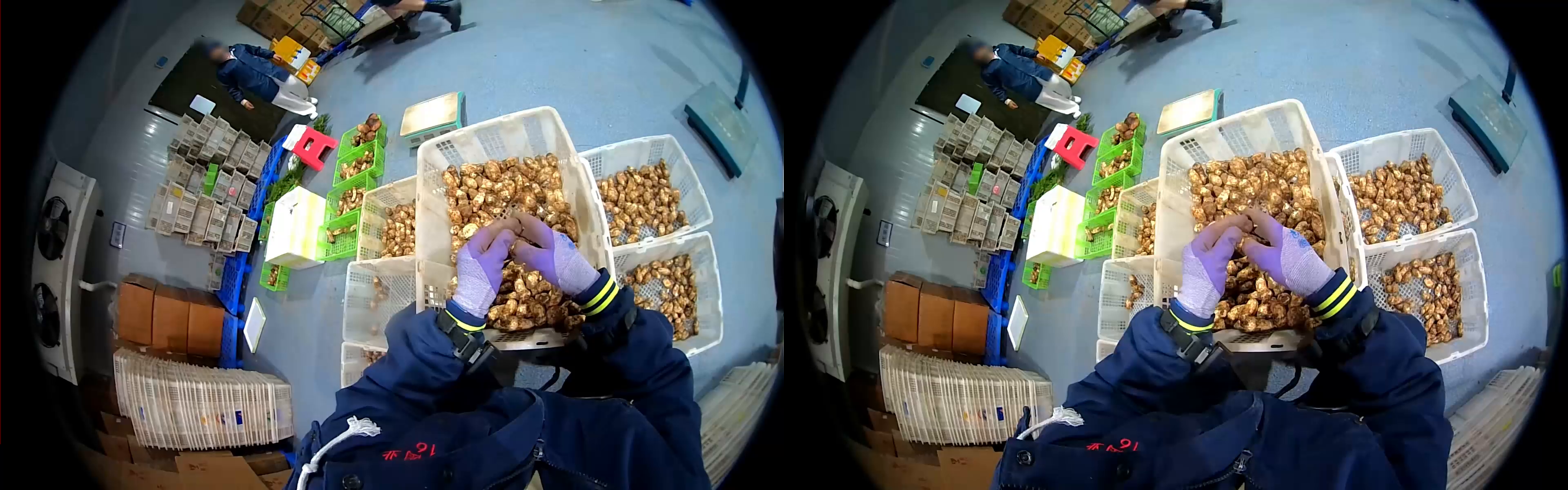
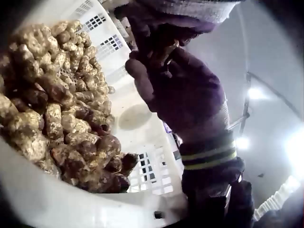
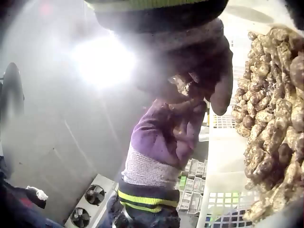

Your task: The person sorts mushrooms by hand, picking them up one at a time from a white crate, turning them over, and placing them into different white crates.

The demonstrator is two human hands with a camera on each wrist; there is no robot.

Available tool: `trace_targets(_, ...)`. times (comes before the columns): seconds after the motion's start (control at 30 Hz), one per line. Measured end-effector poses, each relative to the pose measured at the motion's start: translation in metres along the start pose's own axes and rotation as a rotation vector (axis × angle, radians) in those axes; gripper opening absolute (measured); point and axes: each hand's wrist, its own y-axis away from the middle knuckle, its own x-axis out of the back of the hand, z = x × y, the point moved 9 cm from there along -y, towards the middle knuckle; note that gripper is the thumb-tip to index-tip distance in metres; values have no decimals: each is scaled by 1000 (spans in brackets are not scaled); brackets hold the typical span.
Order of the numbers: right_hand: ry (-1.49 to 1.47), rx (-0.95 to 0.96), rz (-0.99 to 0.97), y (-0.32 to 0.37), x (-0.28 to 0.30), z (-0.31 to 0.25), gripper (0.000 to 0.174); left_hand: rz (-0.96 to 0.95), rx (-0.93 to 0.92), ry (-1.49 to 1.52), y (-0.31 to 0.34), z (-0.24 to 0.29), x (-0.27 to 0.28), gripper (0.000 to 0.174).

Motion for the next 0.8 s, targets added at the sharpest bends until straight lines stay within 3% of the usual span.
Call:
trace_targets(0.07,-194,-47,-19,1,-3,7,59,14,-7,51,4,-6,0,27)
trace_targets(0.27,-369,-165,-118,3,-11,4,63,11,-73,40,10,-2,-1,28)
trace_targets(0.47,-489,-151,-179,1,-10,7,62,-14,-124,0,11,6,-8,31)
trace_targets(0.67,-279,-121,-18,2,7,0,60,26,-105,-63,9,1,-3,29)
trace_targets(0.77,-115,-84,-20,-2,9,10,53,16,-24,-179,10,-9,-1,32)
trace_targets(0.8,-36,-5,-33,0,9,1,42,-15,-60,-269,10,-9,-1,34)
